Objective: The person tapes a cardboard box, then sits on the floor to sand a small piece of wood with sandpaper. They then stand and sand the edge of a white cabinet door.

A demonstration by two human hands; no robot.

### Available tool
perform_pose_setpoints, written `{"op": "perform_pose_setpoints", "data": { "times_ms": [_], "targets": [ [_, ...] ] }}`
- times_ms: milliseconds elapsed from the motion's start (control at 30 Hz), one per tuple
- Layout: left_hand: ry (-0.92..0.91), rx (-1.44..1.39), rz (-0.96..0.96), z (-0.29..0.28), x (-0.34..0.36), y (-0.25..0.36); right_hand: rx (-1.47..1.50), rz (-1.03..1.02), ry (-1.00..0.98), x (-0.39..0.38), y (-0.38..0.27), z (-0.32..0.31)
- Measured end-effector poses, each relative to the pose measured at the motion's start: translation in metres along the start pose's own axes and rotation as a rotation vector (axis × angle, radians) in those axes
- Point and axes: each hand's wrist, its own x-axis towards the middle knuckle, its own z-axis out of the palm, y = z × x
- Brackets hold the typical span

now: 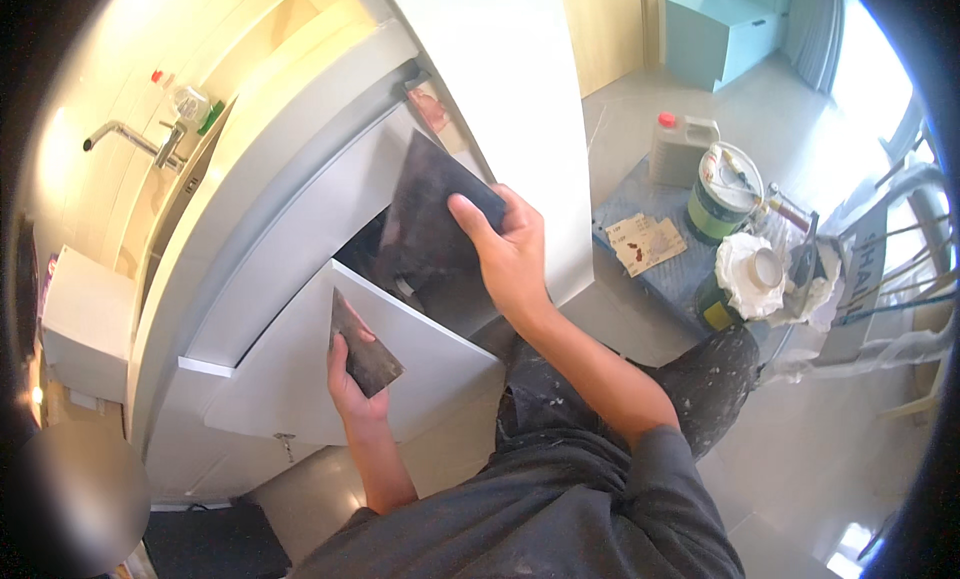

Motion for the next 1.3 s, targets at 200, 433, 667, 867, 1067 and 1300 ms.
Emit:
{"op": "perform_pose_setpoints", "data": {
  "times_ms": [200,433,667,867,1067,1300],
  "targets": [
    [0.02,0.071,0.038,-0.022,-0.007,0.007,0.127,-0.093,0.111,0.019,0.011,0.03],
    [0.115,0.105,0.051,-0.031,-0.01,0.003,0.001,-0.03,0.182,0.027,0.009,0.037],
    [0.099,0.094,0.022,-0.033,-0.012,0.003,0.007,-0.067,0.219,0.03,0.012,0.048],
    [0.108,0.119,0.009,-0.044,-0.011,0.0,0.023,-0.055,0.255,0.028,0.021,0.046],
    [0.085,0.099,0.006,-0.038,-0.011,0.001,0.065,0.002,0.269,0.022,0.027,0.038],
    [0.082,0.108,0.008,-0.038,-0.011,-0.002,0.097,0.06,0.292,0.014,0.033,0.032]
  ]
}}
